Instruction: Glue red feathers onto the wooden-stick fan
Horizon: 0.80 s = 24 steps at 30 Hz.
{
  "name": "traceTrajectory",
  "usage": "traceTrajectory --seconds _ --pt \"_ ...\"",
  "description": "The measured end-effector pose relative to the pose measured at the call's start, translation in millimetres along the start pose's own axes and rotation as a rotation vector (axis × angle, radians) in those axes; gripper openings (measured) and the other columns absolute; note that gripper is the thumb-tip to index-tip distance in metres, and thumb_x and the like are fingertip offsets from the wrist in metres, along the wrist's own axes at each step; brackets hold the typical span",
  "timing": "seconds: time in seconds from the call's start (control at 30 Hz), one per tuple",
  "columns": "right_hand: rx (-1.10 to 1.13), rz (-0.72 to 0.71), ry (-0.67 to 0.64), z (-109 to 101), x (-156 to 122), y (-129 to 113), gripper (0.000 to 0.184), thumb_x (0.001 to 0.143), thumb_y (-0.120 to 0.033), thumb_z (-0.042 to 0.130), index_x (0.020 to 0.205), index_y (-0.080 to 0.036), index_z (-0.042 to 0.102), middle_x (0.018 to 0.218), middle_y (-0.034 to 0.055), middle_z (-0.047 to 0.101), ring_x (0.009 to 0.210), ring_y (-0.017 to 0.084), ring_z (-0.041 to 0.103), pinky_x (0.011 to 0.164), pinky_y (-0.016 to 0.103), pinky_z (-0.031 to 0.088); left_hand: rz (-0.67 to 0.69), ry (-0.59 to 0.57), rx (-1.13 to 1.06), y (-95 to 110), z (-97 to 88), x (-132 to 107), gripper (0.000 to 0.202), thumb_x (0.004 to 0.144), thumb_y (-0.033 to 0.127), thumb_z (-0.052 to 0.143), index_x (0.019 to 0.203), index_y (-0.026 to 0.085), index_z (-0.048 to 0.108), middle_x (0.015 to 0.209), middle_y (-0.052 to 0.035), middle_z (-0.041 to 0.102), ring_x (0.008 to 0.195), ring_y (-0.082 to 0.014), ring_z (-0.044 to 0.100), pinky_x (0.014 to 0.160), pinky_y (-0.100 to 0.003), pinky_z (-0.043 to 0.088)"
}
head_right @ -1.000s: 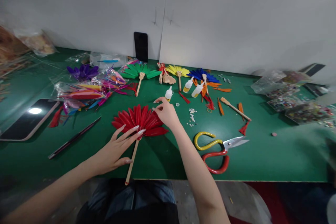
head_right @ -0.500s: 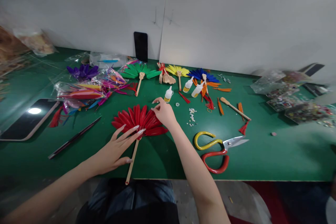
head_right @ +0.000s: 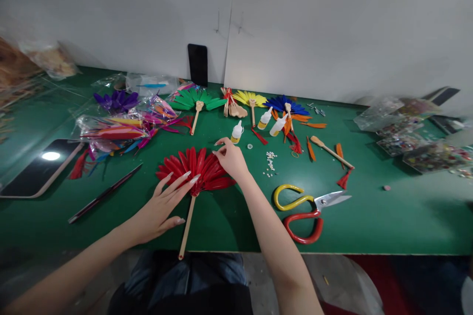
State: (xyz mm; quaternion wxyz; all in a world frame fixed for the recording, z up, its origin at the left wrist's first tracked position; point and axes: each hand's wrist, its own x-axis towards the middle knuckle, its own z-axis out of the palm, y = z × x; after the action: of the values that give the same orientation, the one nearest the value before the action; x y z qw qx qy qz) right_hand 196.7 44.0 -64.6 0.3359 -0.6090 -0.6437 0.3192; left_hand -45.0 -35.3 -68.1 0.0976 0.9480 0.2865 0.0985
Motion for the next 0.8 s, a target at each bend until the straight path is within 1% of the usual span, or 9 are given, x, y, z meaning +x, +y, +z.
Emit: traceTrajectory --seconds 0.1,0.17,0.3,0.4,0.47,0.53,0.63,0.8 --pt "0.029 -0.007 0.005 0 0 2 0.016 0.077 -0.023 0.058 0.092 -0.023 0.053 0.071 -0.0005 0.065 0.07 0.019 0.063 0.072 0.033 0.048 -0.006 0.001 -0.006 1 -2.0 0 0.078 0.094 0.054 0.032 0.149 0.018 -0.009 0.152 -0.01 0.027 0.141 -0.0259 0.017 0.112 -0.044 0.007" --pt "0.062 -0.011 0.003 -1 0 5 0.017 0.077 -0.024 0.059 0.092 -0.022 0.053 0.073 0.0001 0.065 0.072 0.018 0.063 0.073 0.034 0.049 -0.02 0.007 0.001 1 -3.4 1 0.074 0.094 0.052 0.033 0.149 0.02 -0.005 0.153 -0.0089 0.024 0.141 -0.0266 0.016 0.112 -0.045 0.007" --pt "0.171 -0.02 0.019 -3 1 11 0.017 0.077 -0.028 0.06 0.092 -0.021 0.054 0.076 0.0012 0.064 0.074 0.018 0.063 0.076 0.034 0.05 -0.03 0.03 0.039 1 -4.7 0 0.067 0.094 0.05 0.036 0.15 0.025 0.007 0.155 -0.0077 0.016 0.142 -0.0281 0.013 0.112 -0.047 0.004" --pt "0.226 -0.04 0.06 -8 1 15 0.015 0.079 -0.028 0.056 0.092 -0.021 0.054 0.081 0.0031 0.064 0.079 0.018 0.063 0.078 0.034 0.05 -0.032 0.043 0.058 2 -4.6 -1 0.065 0.094 0.05 0.036 0.149 0.027 0.012 0.156 -0.0087 0.007 0.142 -0.0297 0.011 0.111 -0.048 0.005" --pt "0.227 -0.049 0.085 -13 -1 16 0.015 0.08 -0.028 0.054 0.093 -0.021 0.053 0.086 0.0047 0.064 0.083 0.018 0.063 0.079 0.034 0.05 -0.029 0.032 0.05 2 -4.3 -2 0.065 0.093 0.053 0.035 0.149 0.029 0.014 0.157 -0.0094 0.004 0.142 -0.0311 0.011 0.111 -0.049 0.007" --pt "0.212 -0.046 0.11 -17 -5 17 0.015 0.082 -0.03 0.052 0.095 -0.021 0.053 0.093 0.006 0.064 0.085 0.018 0.062 0.08 0.035 0.05 -0.033 0.022 0.038 3 -3.9 -2 0.065 0.092 0.057 0.032 0.149 0.03 0.014 0.157 -0.0098 0.004 0.142 -0.032 0.012 0.11 -0.051 0.009" --pt "0.217 -0.032 0.14 -20 -13 18 0.016 0.084 -0.033 0.051 0.095 -0.022 0.053 0.097 0.0068 0.065 0.085 0.019 0.063 0.08 0.036 0.05 -0.048 0.047 0.029 4 -2.8 -1 0.063 0.093 0.057 0.029 0.149 0.03 0.016 0.157 -0.0102 0.005 0.141 -0.0325 0.013 0.11 -0.052 0.009" --pt "0.278 -0.023 0.144 -21 -22 19 0.017 0.085 -0.037 0.052 0.093 -0.023 0.053 0.089 0.0049 0.066 0.084 0.019 0.066 0.079 0.036 0.052 -0.052 0.053 0.018 3 -1.3 0 0.062 0.092 0.055 0.036 0.148 0.032 0.02 0.157 -0.0076 0.004 0.141 -0.0344 0.015 0.11 -0.053 0.011"
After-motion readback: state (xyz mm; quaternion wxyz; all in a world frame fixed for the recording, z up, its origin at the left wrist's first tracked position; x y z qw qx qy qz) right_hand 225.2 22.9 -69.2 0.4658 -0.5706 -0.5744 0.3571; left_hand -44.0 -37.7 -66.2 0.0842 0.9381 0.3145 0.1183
